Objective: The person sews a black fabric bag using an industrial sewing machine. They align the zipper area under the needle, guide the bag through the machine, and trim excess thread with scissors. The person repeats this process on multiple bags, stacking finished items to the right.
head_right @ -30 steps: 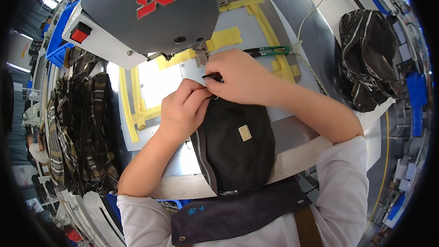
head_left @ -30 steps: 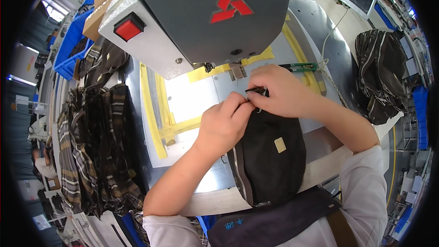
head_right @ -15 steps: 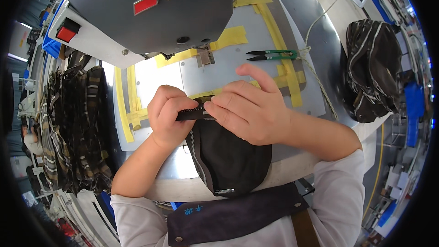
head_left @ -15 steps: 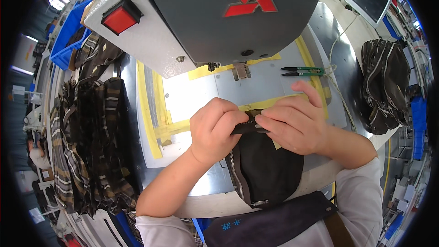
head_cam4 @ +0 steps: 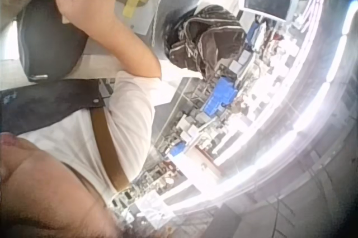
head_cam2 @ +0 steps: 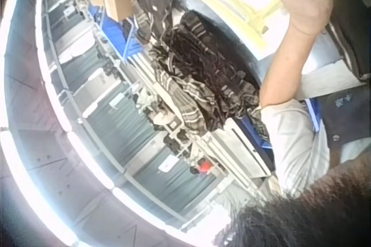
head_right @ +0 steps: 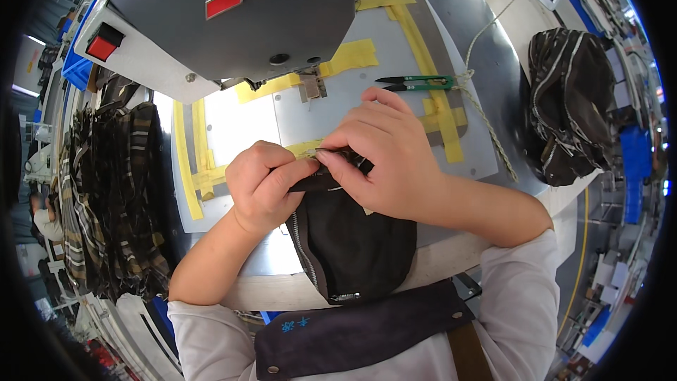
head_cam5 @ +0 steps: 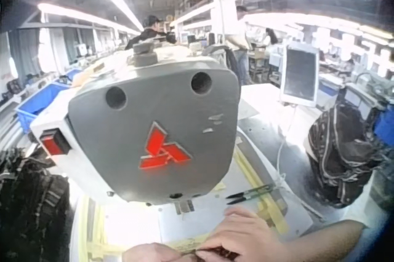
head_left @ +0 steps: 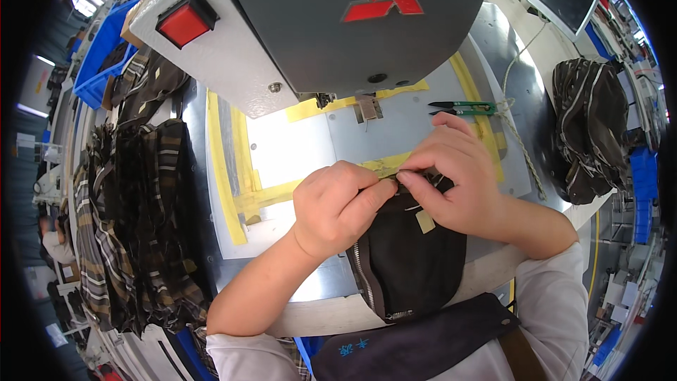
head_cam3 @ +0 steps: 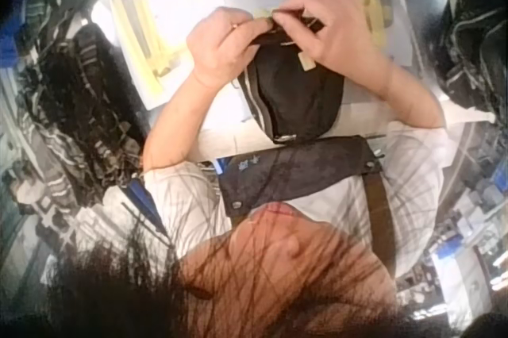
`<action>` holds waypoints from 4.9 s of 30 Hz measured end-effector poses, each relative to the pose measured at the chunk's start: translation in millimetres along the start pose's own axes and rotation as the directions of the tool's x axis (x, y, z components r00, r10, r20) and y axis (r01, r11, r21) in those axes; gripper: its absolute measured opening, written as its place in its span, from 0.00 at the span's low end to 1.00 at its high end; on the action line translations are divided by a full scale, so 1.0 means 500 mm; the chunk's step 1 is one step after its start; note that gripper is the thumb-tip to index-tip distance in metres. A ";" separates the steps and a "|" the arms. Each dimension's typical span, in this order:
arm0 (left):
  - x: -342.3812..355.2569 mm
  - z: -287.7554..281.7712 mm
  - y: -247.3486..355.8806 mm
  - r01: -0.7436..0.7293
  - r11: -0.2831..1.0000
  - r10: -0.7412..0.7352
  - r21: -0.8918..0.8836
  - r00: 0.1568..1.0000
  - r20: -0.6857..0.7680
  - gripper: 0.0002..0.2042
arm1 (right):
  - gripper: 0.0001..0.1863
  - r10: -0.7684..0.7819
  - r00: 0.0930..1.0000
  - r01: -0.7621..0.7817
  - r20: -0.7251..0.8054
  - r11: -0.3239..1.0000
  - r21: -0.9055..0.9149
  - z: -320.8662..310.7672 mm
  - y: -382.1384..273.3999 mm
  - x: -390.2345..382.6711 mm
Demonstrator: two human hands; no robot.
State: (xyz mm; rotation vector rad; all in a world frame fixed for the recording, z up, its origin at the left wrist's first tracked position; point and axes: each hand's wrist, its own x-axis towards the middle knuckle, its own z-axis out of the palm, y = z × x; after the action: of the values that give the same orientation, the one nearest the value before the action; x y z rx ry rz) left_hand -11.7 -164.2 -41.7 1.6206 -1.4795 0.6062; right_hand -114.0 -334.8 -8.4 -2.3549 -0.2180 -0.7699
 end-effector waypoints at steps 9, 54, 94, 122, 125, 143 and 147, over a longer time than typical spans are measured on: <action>0.002 0.017 0.008 0.191 0.977 -0.189 -0.093 0.982 0.027 0.14 | 0.09 -0.192 0.981 0.188 0.007 0.954 -0.233 -0.001 -0.007 0.002; 0.028 -0.006 0.002 0.823 0.525 -0.650 -0.217 0.552 0.522 0.08 | 0.10 -0.315 0.899 0.387 0.304 0.896 -0.216 -0.002 0.059 0.031; -0.001 0.003 -0.015 0.170 0.979 -0.163 -0.117 0.985 0.064 0.13 | 0.08 -0.413 0.906 0.416 0.087 0.909 -0.021 0.000 0.036 -0.012; 0.010 -0.001 -0.008 0.398 0.893 -0.348 -0.213 0.907 0.236 0.15 | 0.05 -0.195 0.970 0.190 0.143 0.980 0.051 0.000 0.040 -0.013; 0.016 0.001 -0.014 0.563 0.767 -0.460 -0.307 0.817 0.349 0.09 | 0.06 0.089 0.978 -0.131 0.189 0.966 0.224 0.003 0.044 -0.002; 0.021 -0.007 -0.014 0.869 0.423 -0.622 -0.256 0.484 0.616 0.10 | 0.06 0.386 0.761 -0.601 0.521 0.722 0.343 -0.002 0.059 0.012; 0.028 -0.016 -0.023 0.889 0.375 -0.579 -0.261 0.445 0.683 0.10 | 0.05 0.376 0.709 -0.659 0.596 0.653 0.372 -0.006 0.069 0.018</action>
State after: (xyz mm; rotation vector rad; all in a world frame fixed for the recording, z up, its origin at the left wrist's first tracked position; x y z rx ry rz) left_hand 3.6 -166.1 -29.1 1.7301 -0.8391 -0.8428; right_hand -96.4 -364.0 -19.7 -1.8153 0.0653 0.1815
